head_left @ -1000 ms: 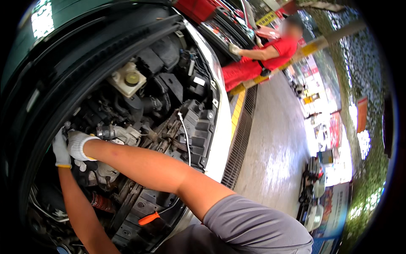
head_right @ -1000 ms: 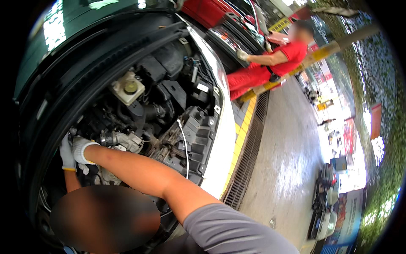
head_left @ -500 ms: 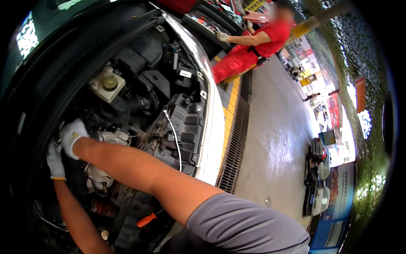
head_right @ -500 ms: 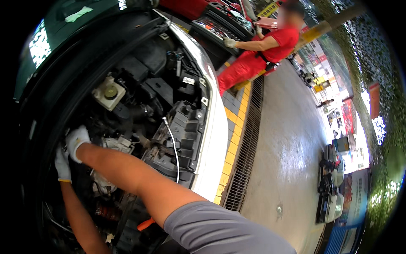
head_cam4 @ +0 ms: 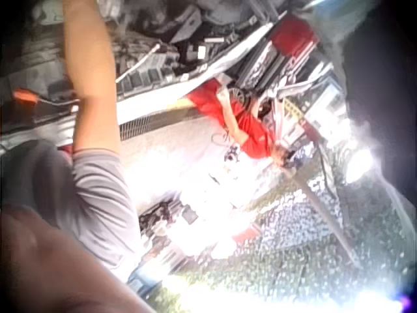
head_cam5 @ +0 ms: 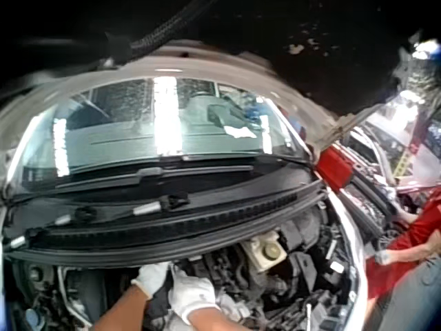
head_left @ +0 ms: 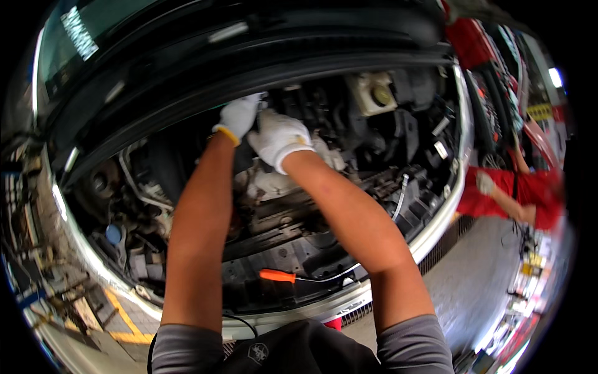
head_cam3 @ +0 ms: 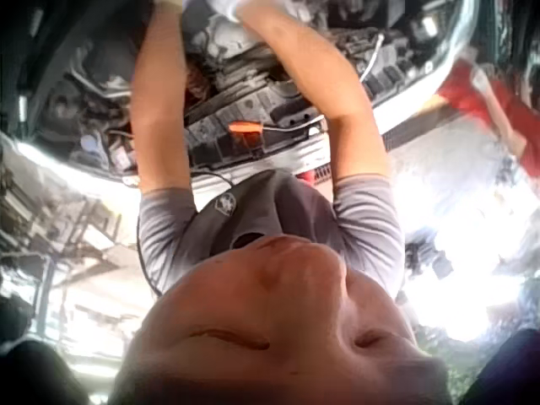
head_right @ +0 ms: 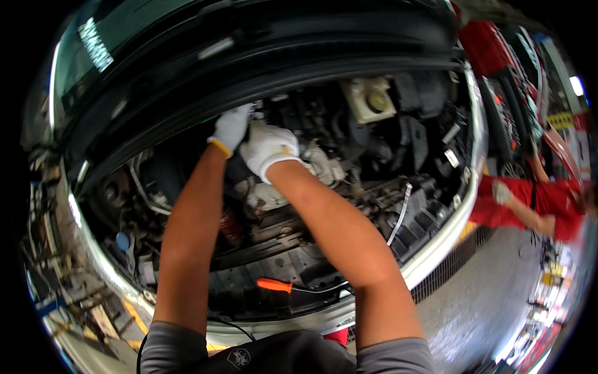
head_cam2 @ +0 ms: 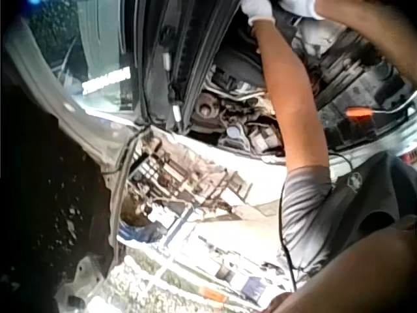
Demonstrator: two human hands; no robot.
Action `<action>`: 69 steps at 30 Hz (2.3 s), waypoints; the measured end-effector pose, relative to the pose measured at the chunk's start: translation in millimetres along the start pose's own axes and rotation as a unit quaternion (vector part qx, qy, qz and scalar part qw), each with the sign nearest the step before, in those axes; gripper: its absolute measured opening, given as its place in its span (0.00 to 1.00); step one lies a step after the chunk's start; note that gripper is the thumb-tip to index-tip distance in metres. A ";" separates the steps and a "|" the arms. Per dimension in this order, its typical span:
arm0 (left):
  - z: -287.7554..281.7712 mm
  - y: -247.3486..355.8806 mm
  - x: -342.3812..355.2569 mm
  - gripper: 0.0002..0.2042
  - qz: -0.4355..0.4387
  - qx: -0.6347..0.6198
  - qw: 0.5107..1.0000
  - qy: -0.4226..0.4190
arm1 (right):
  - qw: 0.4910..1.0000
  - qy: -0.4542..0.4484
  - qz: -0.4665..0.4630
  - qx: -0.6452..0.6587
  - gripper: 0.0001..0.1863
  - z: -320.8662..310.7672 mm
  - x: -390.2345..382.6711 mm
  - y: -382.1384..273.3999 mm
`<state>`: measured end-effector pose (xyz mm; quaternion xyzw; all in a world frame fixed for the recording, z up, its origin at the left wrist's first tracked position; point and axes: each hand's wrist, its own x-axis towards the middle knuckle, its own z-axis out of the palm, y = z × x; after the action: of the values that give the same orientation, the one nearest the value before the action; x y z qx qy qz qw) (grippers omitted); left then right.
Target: The person works on a car engine with the hood open, using a wrench and a screwdriver to tighten bolts and adjust components. They manipulate hoses and engine parts with gloved hands, occasionally stepping back to retrieve tools or reposition themselves.
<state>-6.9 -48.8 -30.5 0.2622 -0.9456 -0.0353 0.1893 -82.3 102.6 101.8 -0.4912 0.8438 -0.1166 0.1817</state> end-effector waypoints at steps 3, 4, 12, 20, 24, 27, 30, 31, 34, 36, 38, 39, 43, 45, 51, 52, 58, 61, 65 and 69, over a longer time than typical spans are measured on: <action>11.2 -5.8 -6.4 0.17 -0.019 -0.083 0.996 0.031 | 0.993 0.033 0.012 -0.115 0.20 -15.0 26.4 26.5; 21.8 -10.6 -6.0 0.18 -0.023 -0.142 0.989 0.045 | 0.979 0.144 0.000 -0.142 0.21 -5.6 33.6 42.0; -21.5 16.7 1.2 0.18 -0.065 -0.180 0.978 -0.083 | 0.986 0.090 0.021 -0.139 0.26 -33.2 22.0 28.4; -15.0 9.2 -3.3 0.20 -0.053 -0.123 0.988 -0.074 | 0.991 0.036 0.038 -0.120 0.22 -22.1 19.3 29.3; -11.9 2.7 -5.3 0.20 -0.077 -0.002 0.993 -0.091 | 0.975 -0.054 0.049 -0.209 0.22 -8.5 7.9 -3.9; -6.9 9.4 10.4 0.19 -0.077 -0.005 0.985 -0.156 | 0.995 0.077 -0.029 -0.048 0.21 2.6 -6.2 17.5; 6.0 -2.7 -4.4 0.18 -0.060 -0.153 0.985 -0.043 | 0.982 0.184 -0.006 -0.030 0.16 -26.2 -1.6 44.6; 24.7 -17.1 -11.1 0.17 -0.052 -0.202 0.978 -0.002 | 0.974 0.173 -0.049 -0.139 0.14 -25.2 -13.3 36.5; 70.9 -40.8 -6.7 0.16 -0.152 -0.353 0.923 -0.036 | 0.970 -0.126 -0.095 -0.184 0.15 -20.8 -17.1 0.0; 60.6 -31.6 -3.3 0.17 -0.207 -0.502 0.839 -0.018 | 0.958 -0.193 -0.085 -0.193 0.15 -36.5 -12.7 10.5; 72.0 -47.1 -11.7 0.16 -0.032 -0.295 0.954 0.032 | 0.983 0.109 -0.057 -0.139 0.14 -14.8 3.5 52.4; 75.0 -49.6 -13.6 0.16 -0.050 -0.321 0.944 0.053 | 0.982 0.152 -0.075 -0.082 0.14 -33.0 -3.2 48.3; 42.4 3.8 15.0 0.17 -0.243 -0.598 0.764 -0.019 | 0.988 -0.066 -0.137 0.032 0.19 -5.6 -40.8 18.7; 53.5 -42.3 9.6 0.19 -0.229 -0.579 0.783 0.009 | 0.983 -0.073 -0.135 -0.104 0.20 -29.2 -20.9 0.4; 50.9 -34.6 5.9 0.19 -0.220 -0.537 0.814 0.013 | 0.972 -0.168 -0.120 -0.114 0.21 -47.2 -28.5 -10.8; 51.9 -34.4 4.9 0.19 -0.204 -0.508 0.837 0.009 | 0.982 -0.088 -0.167 -0.020 0.22 -22.6 -34.0 -4.9; 48.3 -28.4 7.3 0.18 -0.205 -0.558 0.804 0.001 | 0.965 0.080 -0.099 -0.229 0.24 -31.4 -4.7 25.3; 46.6 -16.6 13.3 0.16 -0.240 -0.572 0.784 -0.030 | 0.980 -0.135 -0.128 -0.069 0.23 -28.9 -22.7 10.7; 85.0 -66.0 -3.4 0.18 -0.081 -0.292 0.952 -0.040 | 0.974 0.090 -0.125 -0.165 0.23 -39.6 0.4 36.4; 81.5 -45.8 8.1 0.18 -0.175 -0.615 0.769 0.000 | 0.981 -0.096 -0.141 -0.087 0.22 -43.4 -33.4 1.0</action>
<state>-21.9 -95.0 -110.7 0.2502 -0.6594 -0.6421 0.3004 -86.3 133.0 147.2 -0.6284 0.7515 -0.0193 0.1998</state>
